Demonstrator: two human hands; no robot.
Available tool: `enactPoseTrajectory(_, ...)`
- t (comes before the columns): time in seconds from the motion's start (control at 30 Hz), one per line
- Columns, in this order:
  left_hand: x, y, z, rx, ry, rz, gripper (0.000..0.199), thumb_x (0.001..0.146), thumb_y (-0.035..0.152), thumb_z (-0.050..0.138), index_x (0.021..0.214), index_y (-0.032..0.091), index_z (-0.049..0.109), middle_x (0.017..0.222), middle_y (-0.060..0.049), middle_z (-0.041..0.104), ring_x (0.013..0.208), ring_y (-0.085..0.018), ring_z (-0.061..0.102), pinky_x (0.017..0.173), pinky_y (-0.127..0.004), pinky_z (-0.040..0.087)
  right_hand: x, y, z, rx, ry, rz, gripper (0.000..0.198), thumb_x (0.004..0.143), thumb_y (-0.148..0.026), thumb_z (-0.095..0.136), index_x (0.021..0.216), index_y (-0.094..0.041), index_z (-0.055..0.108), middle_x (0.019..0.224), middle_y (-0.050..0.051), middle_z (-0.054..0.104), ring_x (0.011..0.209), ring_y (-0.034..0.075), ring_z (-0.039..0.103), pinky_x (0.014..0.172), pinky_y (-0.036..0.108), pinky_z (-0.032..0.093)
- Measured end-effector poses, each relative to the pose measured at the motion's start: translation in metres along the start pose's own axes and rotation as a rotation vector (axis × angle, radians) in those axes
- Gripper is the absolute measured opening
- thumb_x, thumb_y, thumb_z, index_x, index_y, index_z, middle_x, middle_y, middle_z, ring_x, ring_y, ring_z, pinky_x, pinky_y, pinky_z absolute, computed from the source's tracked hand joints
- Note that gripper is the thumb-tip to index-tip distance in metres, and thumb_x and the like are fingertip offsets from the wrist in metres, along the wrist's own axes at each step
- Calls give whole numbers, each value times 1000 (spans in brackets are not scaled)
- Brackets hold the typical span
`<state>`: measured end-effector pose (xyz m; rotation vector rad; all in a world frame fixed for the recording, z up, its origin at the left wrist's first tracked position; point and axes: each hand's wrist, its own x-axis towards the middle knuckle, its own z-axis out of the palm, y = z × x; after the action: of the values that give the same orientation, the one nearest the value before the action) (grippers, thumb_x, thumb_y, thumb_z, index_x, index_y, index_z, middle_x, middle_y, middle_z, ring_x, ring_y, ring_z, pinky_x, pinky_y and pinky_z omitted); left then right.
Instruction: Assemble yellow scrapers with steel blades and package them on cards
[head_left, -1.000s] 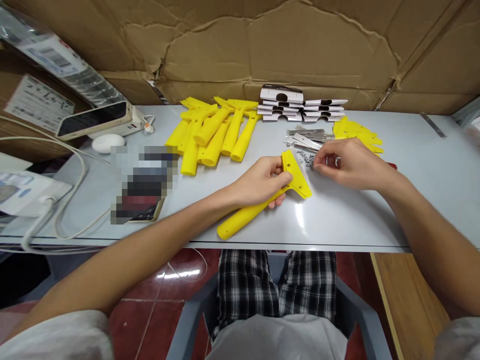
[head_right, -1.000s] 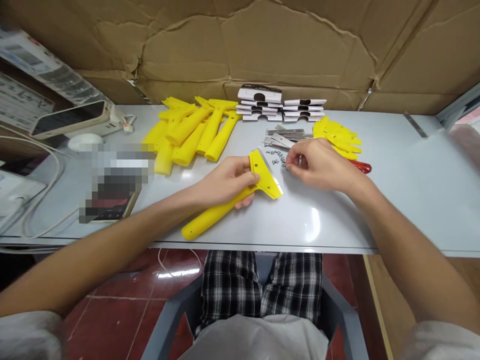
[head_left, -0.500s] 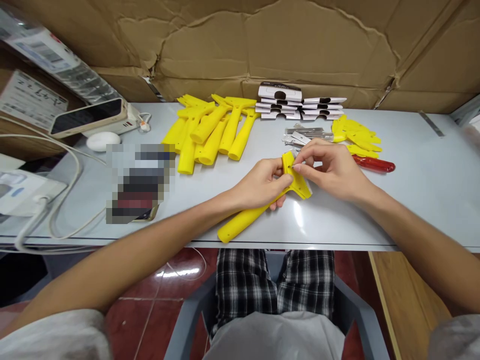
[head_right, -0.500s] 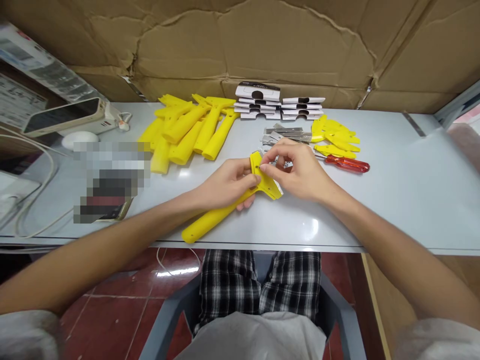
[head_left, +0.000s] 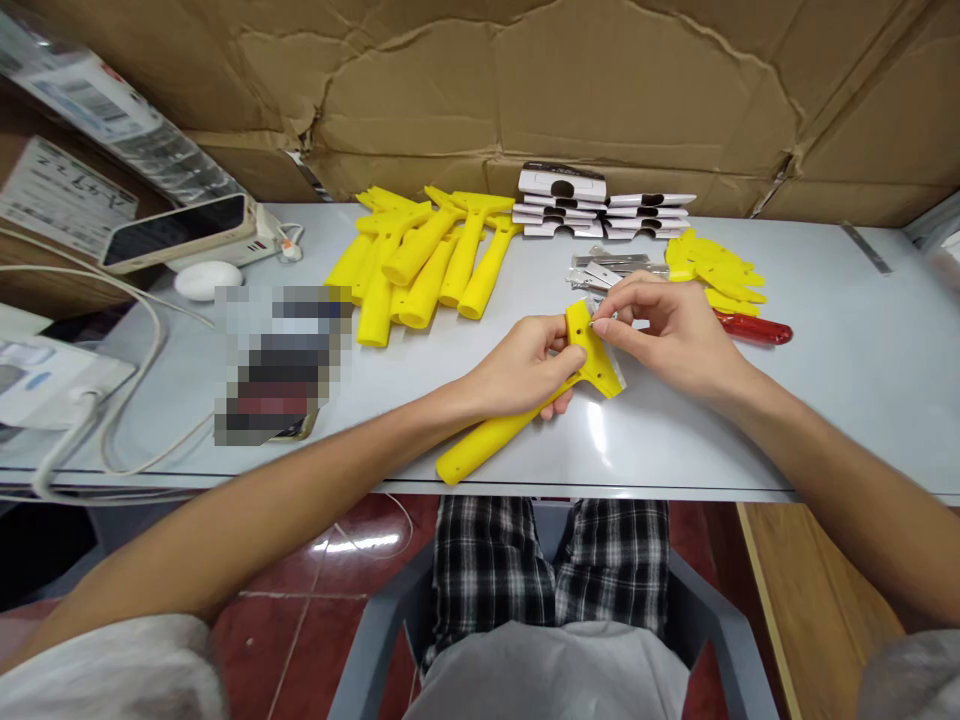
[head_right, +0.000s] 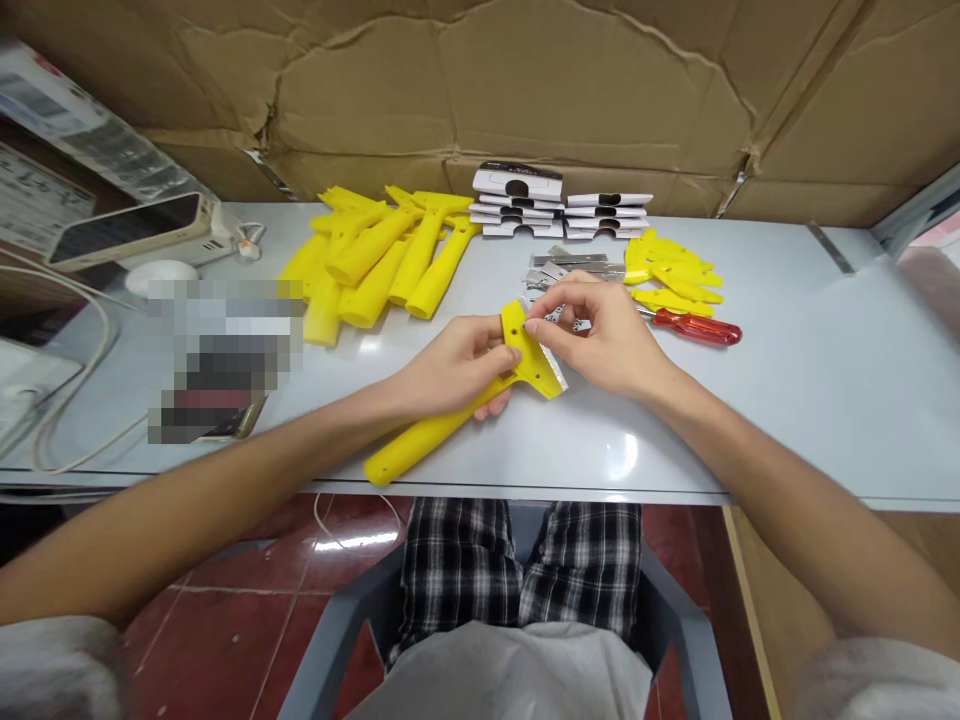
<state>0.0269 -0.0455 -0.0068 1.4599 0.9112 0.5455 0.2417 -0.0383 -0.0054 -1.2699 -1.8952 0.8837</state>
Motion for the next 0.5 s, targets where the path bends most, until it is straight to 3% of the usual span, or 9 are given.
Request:
enactPoseTrajectory(0.13, -1, 2, 1, 19, 5, -3, 6, 99, 15, 57, 96, 20, 57, 50, 4, 61, 36, -10, 55, 40, -20, 44, -2, 0, 4, 0, -1, -27, 37, 94, -49, 76, 100, -12, 78, 118, 10, 64, 95, 5, 56, 83, 19, 51)
enactPoseTrajectory(0.3, -3, 5, 4, 48, 14, -3, 8, 98, 13, 55, 96, 20, 59, 49, 6, 60, 36, -10, 55, 40, -19, 45, -4, -3, 8, 47, -12, -23, 40, 91, -48, 77, 97, -9, 76, 123, 12, 64, 90, 5, 57, 71, 19, 50)
enactPoseTrajectory(0.4, -3, 5, 4, 65, 24, -2, 6, 98, 14, 57, 95, 20, 59, 49, 5, 60, 36, -10, 56, 40, -19, 46, -3, -5, 9, 108, -20, 50, 43, 86, -49, 83, 99, -10, 70, 118, 10, 66, 87, 5, 59, 73, 20, 52)
enactPoseTrajectory(0.5, -3, 3, 5, 88, 30, 15, 4, 97, 17, 59, 96, 19, 62, 53, 4, 61, 38, -11, 58, 39, -20, 47, -1, -4, 10, 234, -39, 176, 59, 79, -52, 90, 112, -13, 60, 118, 9, 66, 80, 4, 59, 64, 20, 50)
